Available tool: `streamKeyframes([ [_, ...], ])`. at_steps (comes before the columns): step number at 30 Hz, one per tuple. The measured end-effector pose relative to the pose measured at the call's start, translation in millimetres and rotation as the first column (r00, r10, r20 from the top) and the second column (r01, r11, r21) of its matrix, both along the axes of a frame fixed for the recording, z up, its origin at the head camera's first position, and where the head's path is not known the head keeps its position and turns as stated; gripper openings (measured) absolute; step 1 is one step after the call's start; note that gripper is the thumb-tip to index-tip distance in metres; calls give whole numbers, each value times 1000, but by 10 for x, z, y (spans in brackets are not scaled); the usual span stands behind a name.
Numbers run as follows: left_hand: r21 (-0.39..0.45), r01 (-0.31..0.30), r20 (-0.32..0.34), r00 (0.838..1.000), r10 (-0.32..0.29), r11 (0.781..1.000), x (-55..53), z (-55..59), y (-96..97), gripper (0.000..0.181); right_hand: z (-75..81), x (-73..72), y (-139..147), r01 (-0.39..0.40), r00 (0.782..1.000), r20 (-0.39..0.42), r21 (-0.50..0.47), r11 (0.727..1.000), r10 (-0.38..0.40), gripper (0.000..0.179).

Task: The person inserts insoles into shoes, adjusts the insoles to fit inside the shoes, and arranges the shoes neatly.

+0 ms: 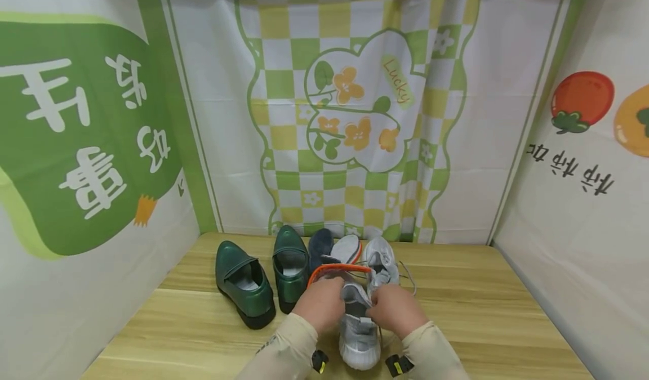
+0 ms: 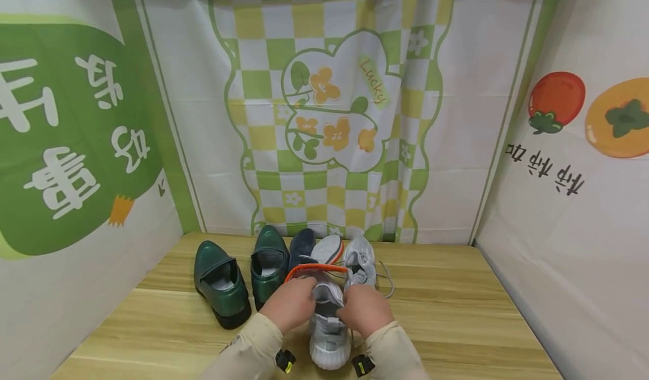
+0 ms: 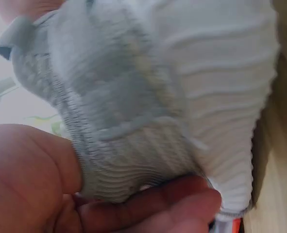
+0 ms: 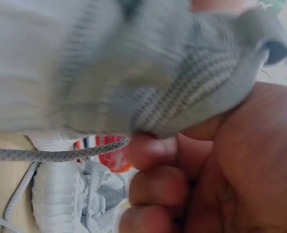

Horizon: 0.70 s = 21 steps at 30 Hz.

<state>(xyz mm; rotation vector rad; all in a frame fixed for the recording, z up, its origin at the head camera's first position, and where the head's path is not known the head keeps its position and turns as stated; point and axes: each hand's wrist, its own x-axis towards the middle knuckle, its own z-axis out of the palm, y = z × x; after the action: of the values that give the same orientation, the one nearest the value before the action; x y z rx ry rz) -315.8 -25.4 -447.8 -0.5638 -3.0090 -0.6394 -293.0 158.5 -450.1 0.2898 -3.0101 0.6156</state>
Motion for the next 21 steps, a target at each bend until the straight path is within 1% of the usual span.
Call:
streamKeyframes([
  [1, -5, 0, -2, 1000, 0, 1000, 1, -10, 9, 12, 3, 2, -2, 11, 1000, 5, 9, 1000, -11, 42],
  [2, -3, -3, 16, 1000, 3, 1000, 6, -20, 20, 10, -2, 2, -11, 16, 1000, 14, 13, 1000, -17, 39],
  [4, -10, -15, 32, 999, 16, 1000, 22, -49, 43, 13, -26, 4, -42, 15, 1000, 18, 18, 1000, -15, 31],
  [6, -15, -34, 28, 999, 34, 999, 41, -82, 61, 20, -55, 2, -76, 2, 1000, -1, 8, 1000, -2, 29],
  [8, -3, -48, 44, 998, 48, 999, 57, -96, 71, 22, -80, 1, -101, -19, 999, -29, 2, 1000, 19, 26],
  [9, -4, -44, 33, 998, 44, 999, 63, -101, 72, 22, -91, 0, -106, -29, 999, -40, 2, 1000, 29, 22],
  [11, 2, -29, 39, 999, 29, 1000, 67, -102, 68, 20, -96, 0, -112, -48, 998, -44, 6, 999, 49, 19],
  [13, 5, -10, 55, 998, 10, 1000, 62, -102, 59, 20, -93, 3, -108, -65, 997, -33, 7, 998, 65, 21],
  [16, -15, 25, 34, 999, -25, 1000, 42, -105, 43, 23, -73, 11, -104, -88, 996, -13, -7, 996, 88, 23],
  [18, -46, 54, 4, 999, -54, 997, 25, -107, 37, 27, -57, 25, -98, -95, 995, -18, -4, 995, 95, 22],
  [20, -73, 80, -18, 997, -82, 994, 8, -108, 36, 33, -36, 33, -97, -81, 996, -29, 11, 997, 81, 20],
  [21, -81, 92, -12, 996, -93, 992, 2, -107, 38, 35, -30, 34, -97, -65, 997, -36, 16, 998, 65, 19],
])
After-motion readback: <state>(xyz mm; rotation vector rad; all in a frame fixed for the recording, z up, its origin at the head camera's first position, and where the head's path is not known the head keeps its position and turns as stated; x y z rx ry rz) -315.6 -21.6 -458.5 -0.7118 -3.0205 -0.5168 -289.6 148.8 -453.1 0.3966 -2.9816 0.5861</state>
